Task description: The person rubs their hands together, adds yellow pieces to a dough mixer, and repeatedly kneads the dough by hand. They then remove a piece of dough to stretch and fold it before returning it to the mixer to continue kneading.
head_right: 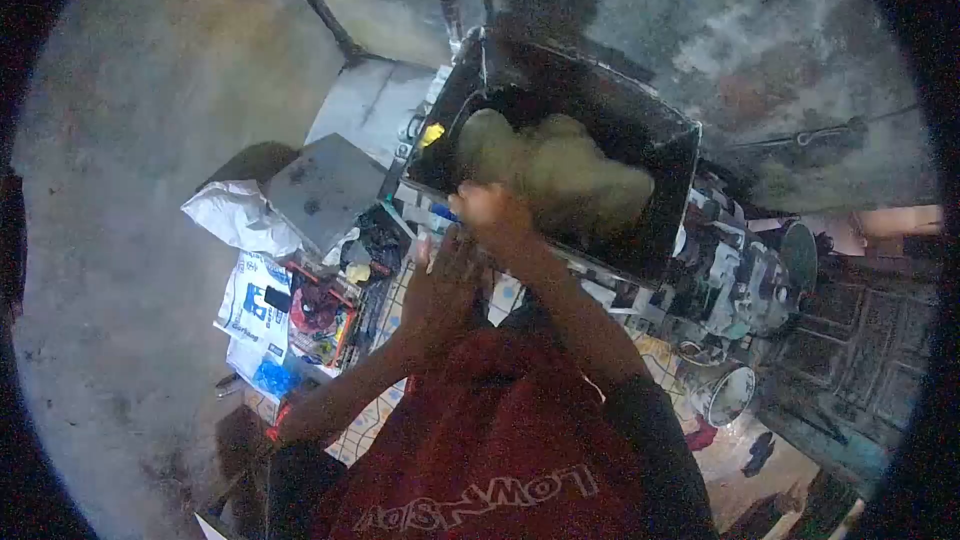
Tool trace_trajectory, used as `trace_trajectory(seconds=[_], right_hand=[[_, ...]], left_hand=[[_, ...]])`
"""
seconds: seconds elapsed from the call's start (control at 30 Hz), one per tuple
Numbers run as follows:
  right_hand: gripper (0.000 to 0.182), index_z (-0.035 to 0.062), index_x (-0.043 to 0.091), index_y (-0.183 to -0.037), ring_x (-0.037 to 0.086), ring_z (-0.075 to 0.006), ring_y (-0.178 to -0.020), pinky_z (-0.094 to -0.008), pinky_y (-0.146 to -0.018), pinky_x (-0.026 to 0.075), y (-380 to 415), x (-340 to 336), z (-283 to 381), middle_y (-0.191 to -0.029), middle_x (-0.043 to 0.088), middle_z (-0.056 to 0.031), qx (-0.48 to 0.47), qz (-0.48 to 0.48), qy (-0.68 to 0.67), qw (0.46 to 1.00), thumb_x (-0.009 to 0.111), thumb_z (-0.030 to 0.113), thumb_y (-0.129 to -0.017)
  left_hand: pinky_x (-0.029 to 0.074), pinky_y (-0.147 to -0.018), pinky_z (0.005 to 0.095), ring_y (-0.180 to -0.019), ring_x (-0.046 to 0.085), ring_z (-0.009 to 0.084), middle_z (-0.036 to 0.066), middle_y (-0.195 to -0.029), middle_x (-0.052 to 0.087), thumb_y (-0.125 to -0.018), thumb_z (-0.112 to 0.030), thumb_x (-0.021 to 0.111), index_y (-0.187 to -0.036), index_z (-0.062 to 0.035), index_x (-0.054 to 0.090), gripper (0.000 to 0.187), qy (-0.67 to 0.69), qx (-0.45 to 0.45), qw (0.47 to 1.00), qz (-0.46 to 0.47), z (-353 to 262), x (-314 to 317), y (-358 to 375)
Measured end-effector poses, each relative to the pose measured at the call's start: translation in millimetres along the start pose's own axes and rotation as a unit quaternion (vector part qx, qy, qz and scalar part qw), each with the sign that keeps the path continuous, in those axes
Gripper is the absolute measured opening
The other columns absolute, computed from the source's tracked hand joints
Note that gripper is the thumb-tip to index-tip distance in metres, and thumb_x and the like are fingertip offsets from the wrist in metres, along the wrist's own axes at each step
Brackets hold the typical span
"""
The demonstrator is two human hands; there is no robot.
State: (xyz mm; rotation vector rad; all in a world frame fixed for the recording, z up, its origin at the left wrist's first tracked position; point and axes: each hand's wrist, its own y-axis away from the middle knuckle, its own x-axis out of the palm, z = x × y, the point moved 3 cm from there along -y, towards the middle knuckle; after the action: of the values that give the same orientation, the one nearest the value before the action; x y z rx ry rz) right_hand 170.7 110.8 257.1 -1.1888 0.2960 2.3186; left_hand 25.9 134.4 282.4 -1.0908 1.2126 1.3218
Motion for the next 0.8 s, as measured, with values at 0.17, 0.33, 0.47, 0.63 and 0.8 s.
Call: trace_trajectory(seconds=[0.17, 0.33, 0.47, 0.63, 0.8], right_hand=[[0.032, 0.0011, 0.061, -0.086, 0.062, -0.0342, -0.075, -0.0435, -0.071, 0.046, 14.1, -56.6, 7.2, -0.076, 0.061, -0.0197, 0.116, 0.043, -0.105, 0.987, 0.054, 0.032, -0.089], [0.029, 0.0033, 0.060, -0.102, 0.060, -0.0322, -0.091, -0.0427, -0.081, 0.047, 23.5, -55.4, 13.8, -0.098, 0.061, -0.0152, -0.012, 0.024, -0.174, 0.984, 0.055, 0.028, -0.088], [0.025, 0.0049, 0.060, -0.101, 0.060, -0.0339, -0.083, -0.0422, -0.078, 0.046, 32.4, -28.9, -26.7, -0.092, 0.062, -0.0133, -0.117, 0.005, -0.042, 0.992, 0.056, 0.025, -0.087], [0.025, 0.0041, 0.062, -0.094, 0.061, -0.0333, -0.082, -0.0426, -0.074, 0.047, 56.7, -67.6, -97.3, -0.088, 0.063, -0.0144, 0.052, -0.059, -0.036, 0.996, 0.056, 0.028, -0.088], [0.034, 0.0026, 0.062, -0.088, 0.062, -0.0295, -0.065, -0.0396, -0.061, 0.047, 103.7, -119.7, -163.3, -0.071, 0.062, -0.0144, 0.285, -0.124, -0.040, 0.950, 0.054, 0.035, -0.091]], left_hand=[[0.017, -0.109, 0.0564, -0.132, 0.032, 0.0343, 0.018, -0.138, 0.041, -0.084, -0.027, 0.052, -0.125, -0.0087, 0.052, 0.045, 0.043, 0.032, 0.999, -0.006, -4.8, 5.5, -11.5], [0.020, -0.108, 0.0570, -0.128, 0.039, 0.0328, 0.015, -0.130, 0.049, -0.083, -0.027, 0.054, -0.122, -0.0090, 0.055, 0.042, 0.077, 0.068, 0.995, -0.003, -15.4, -0.5, -29.3], [0.022, -0.107, 0.0589, -0.127, 0.039, 0.0307, 0.013, -0.128, 0.050, -0.081, -0.027, 0.058, -0.118, -0.0089, 0.056, 0.041, 0.097, 0.138, 0.985, -0.034, -27.0, 5.4, -30.5], [0.021, -0.108, 0.0593, -0.132, 0.032, 0.0308, 0.014, -0.137, 0.042, -0.083, -0.029, 0.061, -0.122, -0.0086, 0.052, 0.045, 0.192, 0.088, 0.977, -0.043, -20.2, 10.7, -30.6], [0.023, -0.107, 0.0514, -0.131, 0.031, 0.0372, 0.022, -0.143, 0.031, -0.084, -0.034, 0.064, -0.138, -0.0072, 0.035, 0.066, 0.321, -0.239, 0.886, -0.232, 49.6, 50.6, -43.8]])
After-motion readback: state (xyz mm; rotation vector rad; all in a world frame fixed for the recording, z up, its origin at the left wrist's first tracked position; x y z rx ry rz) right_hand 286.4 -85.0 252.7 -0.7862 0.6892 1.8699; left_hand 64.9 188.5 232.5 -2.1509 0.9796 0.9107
